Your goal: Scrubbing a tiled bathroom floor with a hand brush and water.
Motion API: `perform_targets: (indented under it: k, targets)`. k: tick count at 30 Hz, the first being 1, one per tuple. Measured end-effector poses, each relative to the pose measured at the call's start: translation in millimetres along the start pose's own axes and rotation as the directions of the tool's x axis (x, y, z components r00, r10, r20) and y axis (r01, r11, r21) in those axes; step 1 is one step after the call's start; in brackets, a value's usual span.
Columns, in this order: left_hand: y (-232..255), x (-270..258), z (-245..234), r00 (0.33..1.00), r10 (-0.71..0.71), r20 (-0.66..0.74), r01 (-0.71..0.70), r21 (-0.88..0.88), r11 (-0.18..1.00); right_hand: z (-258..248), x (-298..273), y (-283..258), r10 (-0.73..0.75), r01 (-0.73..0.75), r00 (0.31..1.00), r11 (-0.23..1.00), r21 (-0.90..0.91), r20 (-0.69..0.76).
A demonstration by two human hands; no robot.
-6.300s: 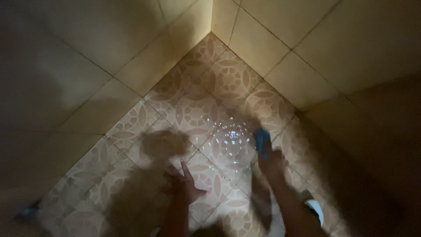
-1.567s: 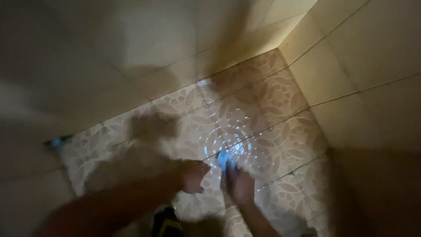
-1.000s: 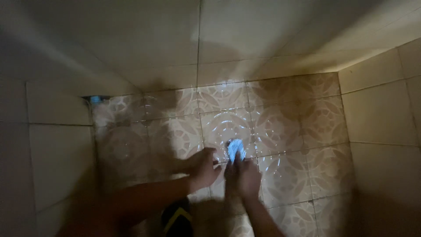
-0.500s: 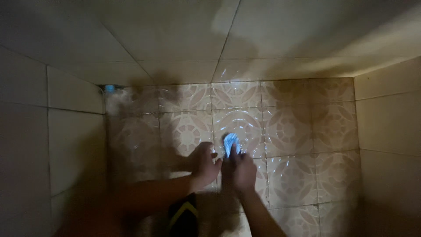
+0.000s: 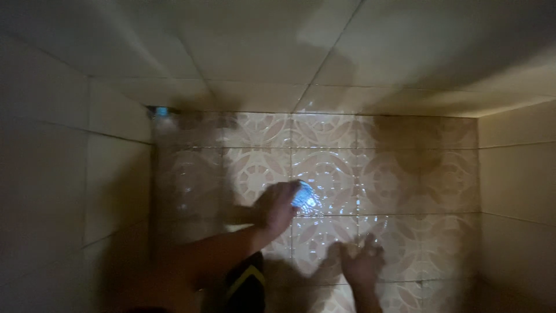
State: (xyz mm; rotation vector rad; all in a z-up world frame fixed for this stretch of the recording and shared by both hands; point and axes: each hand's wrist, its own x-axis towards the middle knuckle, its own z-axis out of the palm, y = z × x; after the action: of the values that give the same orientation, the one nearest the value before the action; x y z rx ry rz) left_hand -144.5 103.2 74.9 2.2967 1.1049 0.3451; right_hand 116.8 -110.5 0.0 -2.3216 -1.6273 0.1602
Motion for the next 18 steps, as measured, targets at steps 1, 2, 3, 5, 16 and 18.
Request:
perform_targets:
  k: [1,2,3,5,16,18]
  targets:
    - [-12.3,-11.7,-10.9,0.998,-0.064,-0.014,0.064,-0.014,0.998,11.1,-18.0,17.3,0.187,-0.172,0.966,0.981,-0.094,0.179]
    - [-22.9,-23.4,-21.8,0.991,-0.130,-0.029,0.129,-0.029,0.991,21.0,-35.2,35.7,0.374,-0.316,0.867,0.924,-0.217,0.329]
    - [-45.4,-44.1,-11.3,0.990,-0.140,-0.030,0.140,-0.024,0.990,3.3,-24.8,19.1,0.367,-0.309,0.867,0.927,-0.212,0.337]
    - [-91.1,-81.1,10.5,0.994,0.027,-0.106,-0.017,0.091,0.996,-30.5,-2.0,-11.9,0.530,-0.468,0.640,0.843,-0.265,0.556]
    - [-83.4,-54.8,-33.9,0.985,-0.076,-0.158,0.095,0.117,0.989,-21.9,8.3,-2.6,0.491,-0.329,0.675,0.868,-0.372,0.551]
    - [-80.7,-70.5,-27.1,0.979,0.147,-0.142,-0.152,-0.023,0.988,-26.2,14.9,-9.8,0.482,-0.277,0.680,0.866,-0.416,0.552]
